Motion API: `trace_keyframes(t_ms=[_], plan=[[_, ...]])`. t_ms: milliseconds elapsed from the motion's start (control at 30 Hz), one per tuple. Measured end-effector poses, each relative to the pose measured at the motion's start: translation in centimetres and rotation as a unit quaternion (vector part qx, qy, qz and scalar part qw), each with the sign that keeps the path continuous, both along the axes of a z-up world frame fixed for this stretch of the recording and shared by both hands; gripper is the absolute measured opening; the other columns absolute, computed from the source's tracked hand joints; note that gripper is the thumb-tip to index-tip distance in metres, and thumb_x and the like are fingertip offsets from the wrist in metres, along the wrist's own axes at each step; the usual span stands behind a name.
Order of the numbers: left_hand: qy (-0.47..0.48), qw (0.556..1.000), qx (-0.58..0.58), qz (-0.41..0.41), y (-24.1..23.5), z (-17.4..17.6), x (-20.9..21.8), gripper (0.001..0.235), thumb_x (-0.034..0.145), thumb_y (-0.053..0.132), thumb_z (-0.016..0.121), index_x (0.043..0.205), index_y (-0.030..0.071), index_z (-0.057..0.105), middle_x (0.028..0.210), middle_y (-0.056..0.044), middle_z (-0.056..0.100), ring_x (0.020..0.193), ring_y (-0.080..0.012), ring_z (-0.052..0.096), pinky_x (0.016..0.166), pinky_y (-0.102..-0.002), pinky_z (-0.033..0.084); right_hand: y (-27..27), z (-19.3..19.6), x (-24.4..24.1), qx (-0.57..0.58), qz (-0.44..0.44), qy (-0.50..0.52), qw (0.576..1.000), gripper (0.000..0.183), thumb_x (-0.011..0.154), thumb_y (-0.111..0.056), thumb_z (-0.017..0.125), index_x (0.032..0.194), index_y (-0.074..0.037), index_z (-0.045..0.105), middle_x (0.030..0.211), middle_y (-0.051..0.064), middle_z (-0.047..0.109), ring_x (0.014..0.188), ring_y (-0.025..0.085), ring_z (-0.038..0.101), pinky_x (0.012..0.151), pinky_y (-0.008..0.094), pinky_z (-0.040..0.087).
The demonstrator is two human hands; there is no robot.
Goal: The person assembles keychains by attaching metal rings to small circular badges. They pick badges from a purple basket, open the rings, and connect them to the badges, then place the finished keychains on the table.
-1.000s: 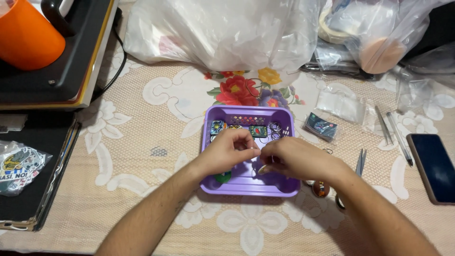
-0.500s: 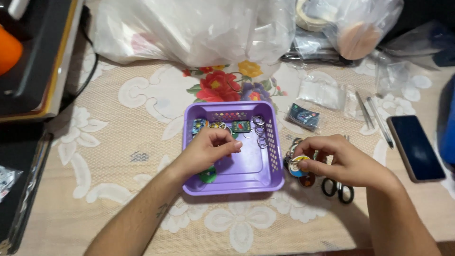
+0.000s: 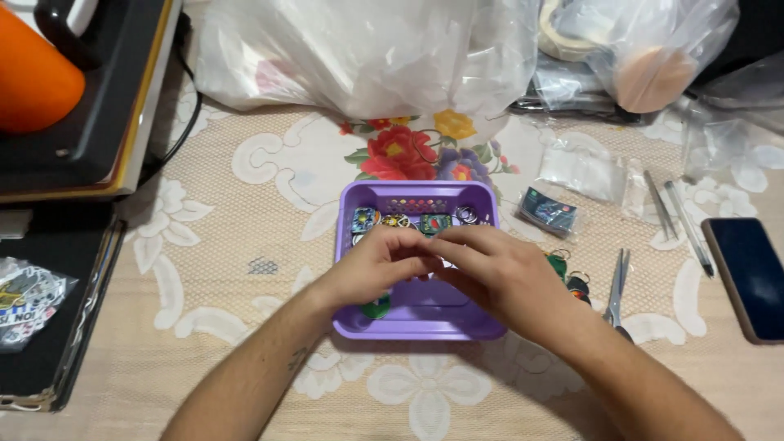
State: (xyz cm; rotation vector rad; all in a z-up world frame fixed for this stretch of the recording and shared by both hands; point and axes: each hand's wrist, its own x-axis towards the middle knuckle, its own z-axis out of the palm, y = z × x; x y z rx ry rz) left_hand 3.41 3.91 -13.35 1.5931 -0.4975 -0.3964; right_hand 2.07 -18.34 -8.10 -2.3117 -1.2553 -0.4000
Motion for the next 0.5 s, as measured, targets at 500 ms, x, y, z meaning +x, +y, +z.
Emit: trace_keyframes(t_ms=[500], plan=[[-0.352, 0.872, 0.31, 0.137, 2.2, -0.3, 1.8, 0.005, 0.088, 0.015, 0.072, 0.092, 0.015, 0.072, 0.088, -0.002, 0.074, 0.093, -0.0247, 0.066, 0.077, -0.033, 0.052, -1.8, -2.1, 2.6, 0.23, -0.136, 0.278, 0.923, 0.02, 0.081, -0.001, 0.079, 0.097, -0.013, 0.082, 0.084, 0.009, 0.078, 0.072, 0.014, 0.071, 0.06, 0.027, 0.058]])
